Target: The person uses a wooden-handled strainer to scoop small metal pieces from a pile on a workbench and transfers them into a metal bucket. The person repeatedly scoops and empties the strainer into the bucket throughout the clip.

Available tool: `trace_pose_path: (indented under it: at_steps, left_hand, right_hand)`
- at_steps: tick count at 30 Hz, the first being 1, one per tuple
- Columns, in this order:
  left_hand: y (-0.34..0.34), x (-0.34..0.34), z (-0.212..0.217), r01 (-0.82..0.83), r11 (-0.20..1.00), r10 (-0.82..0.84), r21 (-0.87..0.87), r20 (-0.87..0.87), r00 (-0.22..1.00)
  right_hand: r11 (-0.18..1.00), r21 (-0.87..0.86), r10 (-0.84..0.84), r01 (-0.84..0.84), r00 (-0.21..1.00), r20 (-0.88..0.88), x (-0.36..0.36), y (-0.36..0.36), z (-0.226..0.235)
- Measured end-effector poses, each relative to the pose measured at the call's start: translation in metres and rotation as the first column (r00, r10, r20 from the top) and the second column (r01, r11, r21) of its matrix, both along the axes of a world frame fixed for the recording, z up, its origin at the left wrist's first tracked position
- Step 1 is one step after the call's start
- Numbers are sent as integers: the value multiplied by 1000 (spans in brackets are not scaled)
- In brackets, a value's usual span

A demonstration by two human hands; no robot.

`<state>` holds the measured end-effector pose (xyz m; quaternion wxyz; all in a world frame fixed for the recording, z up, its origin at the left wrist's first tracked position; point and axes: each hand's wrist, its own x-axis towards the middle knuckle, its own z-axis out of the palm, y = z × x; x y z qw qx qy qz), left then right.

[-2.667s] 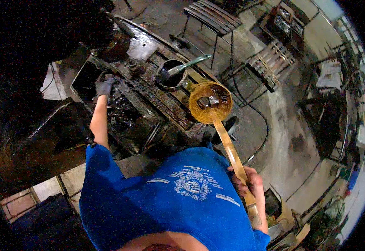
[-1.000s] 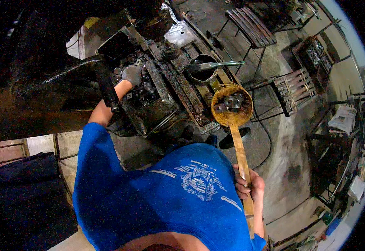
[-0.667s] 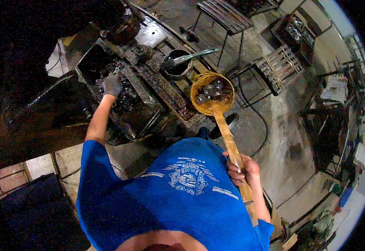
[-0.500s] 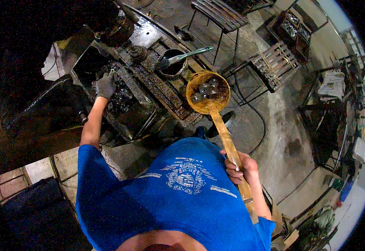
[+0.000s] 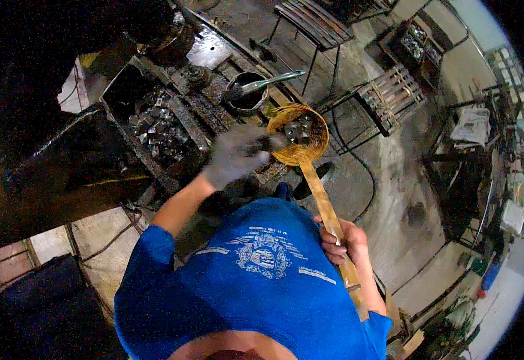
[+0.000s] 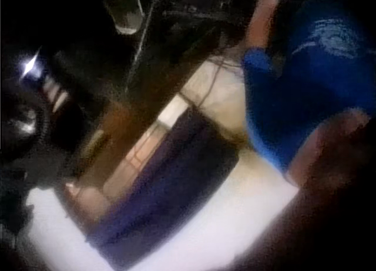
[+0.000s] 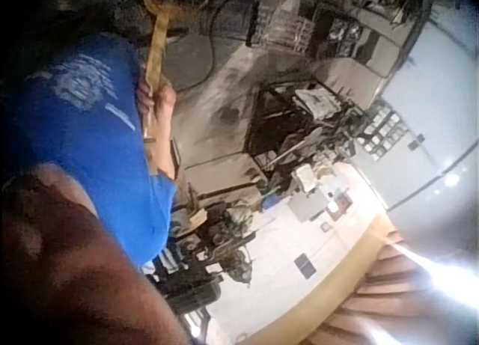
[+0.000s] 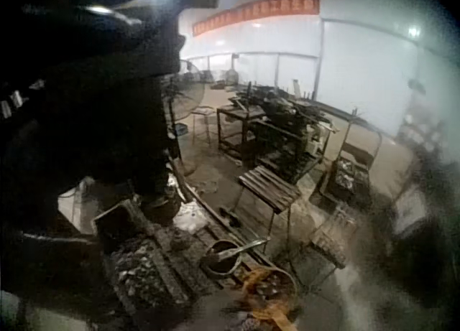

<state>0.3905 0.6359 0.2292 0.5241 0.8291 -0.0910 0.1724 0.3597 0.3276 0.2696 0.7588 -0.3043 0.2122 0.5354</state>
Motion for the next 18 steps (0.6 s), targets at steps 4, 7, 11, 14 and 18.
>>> trace_pose_path:
  at_steps: [4, 7, 11, 14, 18]
  left_hand:
    - [-52, 32, -14, 158, 946, -142, 281, -79, 987]
    - [-48, 40, -19, 54, 894, -73, 444, 26, 997]
    - [21, 28, -6, -135, 917, 41, 375, 248, 968]
    - [126, 5, -29, -441, 797, 453, 412, 74, 888]
    - [267, -18, -95, -451, 572, 605, 685, 19, 796]
  right_hand:
    - [999, 34, -12, 12, 1000, 17, -3, -6, -10]
    - [999, 27, -43, 42, 999, 33, -9, -6, -14]
    - [997, -49, -45, 52, 991, 126, -13, 3, -4]
    - [997, -61, -40, 50, 988, 150, -12, 6, -1]
    - [996, -19, -84, 86, 991, 107, -10, 7, -2]
